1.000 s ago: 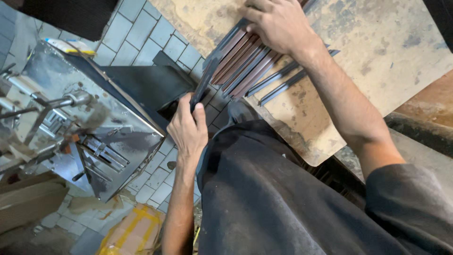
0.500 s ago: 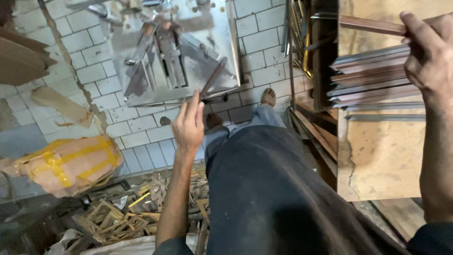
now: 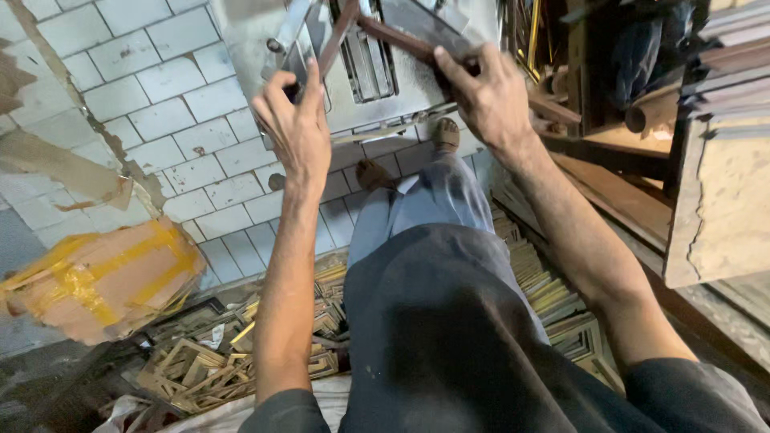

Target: The person places mitered picture frame corners into a manual V-nailing machine, aligns the joint, and pulls the lever to drive a V-nail into the frame. They repeat this for multiple corners, take new moulding pieces from the stack on the workbench, and set joined frames aside.

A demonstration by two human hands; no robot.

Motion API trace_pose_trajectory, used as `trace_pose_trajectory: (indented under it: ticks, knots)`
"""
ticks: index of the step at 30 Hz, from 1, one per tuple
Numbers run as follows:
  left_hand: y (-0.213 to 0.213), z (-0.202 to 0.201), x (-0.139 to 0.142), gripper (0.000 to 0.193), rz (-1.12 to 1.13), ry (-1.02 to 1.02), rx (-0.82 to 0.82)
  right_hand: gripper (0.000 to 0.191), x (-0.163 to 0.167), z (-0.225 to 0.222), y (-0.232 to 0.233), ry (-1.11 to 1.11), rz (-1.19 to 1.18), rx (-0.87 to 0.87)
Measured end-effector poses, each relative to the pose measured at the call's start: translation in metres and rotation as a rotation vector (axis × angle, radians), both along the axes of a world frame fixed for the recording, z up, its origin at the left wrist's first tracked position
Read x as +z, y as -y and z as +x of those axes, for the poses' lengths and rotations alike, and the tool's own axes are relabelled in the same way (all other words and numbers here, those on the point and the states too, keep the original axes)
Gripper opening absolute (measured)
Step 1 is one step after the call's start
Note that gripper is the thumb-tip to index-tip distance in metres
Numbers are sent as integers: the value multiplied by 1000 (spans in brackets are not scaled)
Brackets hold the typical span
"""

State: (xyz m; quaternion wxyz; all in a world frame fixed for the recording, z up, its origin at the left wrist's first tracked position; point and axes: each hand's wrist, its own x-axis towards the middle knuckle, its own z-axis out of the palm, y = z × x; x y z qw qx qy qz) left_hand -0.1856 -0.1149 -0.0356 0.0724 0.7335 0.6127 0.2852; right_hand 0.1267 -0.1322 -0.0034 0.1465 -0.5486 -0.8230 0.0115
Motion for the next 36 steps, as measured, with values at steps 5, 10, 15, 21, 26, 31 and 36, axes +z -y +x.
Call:
trace_pose_trajectory:
  ticks: [5,10,15,21,26,31,36]
  knots:
    - [-52,-4,5,25,101,-12,57,52,7,-10,-4,42,46,-93]
    - [-63,-2,6,25,110,-85,-14,37,7,-36,-41,-52,247,-156]
    - [-62,1,6,27,82,-75,-6,32,-1,-51,-71,-51,172,-168]
    - [-65,5,9,28,69,-89,4,29,-2,-47,-67,-42,134,-167]
    - [-64,5,4,28,141,-88,15,28,-9,-48,-68,-62,211,-175]
    - [-70,3,2,29,176,-94,23,27,-19,-50,-71,-140,159,-206]
    - [-74,5,6,29,184,-89,16,25,-19,-49,-74,-125,256,-204]
